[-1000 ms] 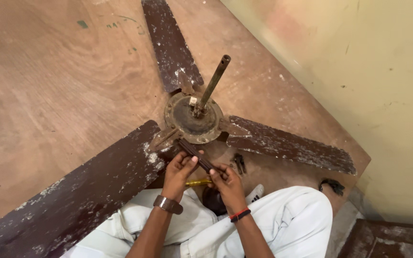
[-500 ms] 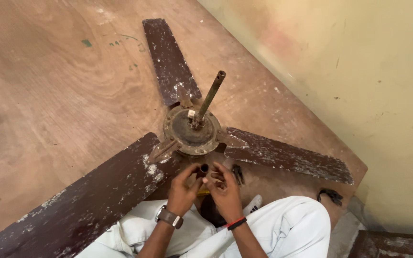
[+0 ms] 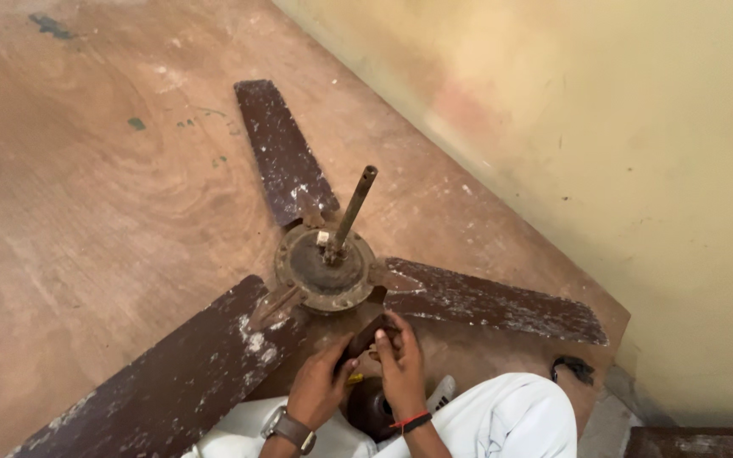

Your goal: The person sits on the floor and uses a screwdriver to tighten screws on the central hub of a ceiling fan. They then place a brown plastic fan cap over the hub and secure it with a nut.

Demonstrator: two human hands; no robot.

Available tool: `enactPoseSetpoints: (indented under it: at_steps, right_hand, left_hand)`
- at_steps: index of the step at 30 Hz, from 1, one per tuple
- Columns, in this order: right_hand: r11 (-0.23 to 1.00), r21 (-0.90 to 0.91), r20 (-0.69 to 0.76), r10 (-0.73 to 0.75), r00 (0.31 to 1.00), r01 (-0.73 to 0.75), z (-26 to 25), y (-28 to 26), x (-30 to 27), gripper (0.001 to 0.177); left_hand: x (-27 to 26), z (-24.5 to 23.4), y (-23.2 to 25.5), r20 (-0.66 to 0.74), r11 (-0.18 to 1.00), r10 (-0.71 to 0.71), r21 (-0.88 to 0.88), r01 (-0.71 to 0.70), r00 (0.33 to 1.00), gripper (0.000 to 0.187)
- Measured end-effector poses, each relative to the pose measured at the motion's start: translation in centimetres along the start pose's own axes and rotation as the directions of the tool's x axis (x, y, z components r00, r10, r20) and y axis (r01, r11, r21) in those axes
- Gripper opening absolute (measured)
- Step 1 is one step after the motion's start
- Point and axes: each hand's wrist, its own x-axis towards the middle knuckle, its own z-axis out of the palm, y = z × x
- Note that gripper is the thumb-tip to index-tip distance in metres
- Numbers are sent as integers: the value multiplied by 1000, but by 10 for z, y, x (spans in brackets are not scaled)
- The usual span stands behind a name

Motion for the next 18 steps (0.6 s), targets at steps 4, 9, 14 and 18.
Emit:
enactPoseSetpoints:
  at_steps: [4,9,14,18]
  right_hand:
    - [1000,-4,36,-25,999,25,3,0,-1,46]
    - [993,-102,70,-48,996,55,14,-9,1,50]
    - [926,-241,135,-265,955,291,19,-29,8,45]
    - [990,131,267,-87,960,54,28,-42,15,53]
  left_hand:
    - [1,5,-6,-49,996,-26,86,30,998,44]
    - [1,0,-1,-122,998,32,60,-25,992,44]
    - [6,-9,8,-125,998,-45,-53,38,991,51]
    - [7,-17,7,-146,995,102,4,-102,984,45]
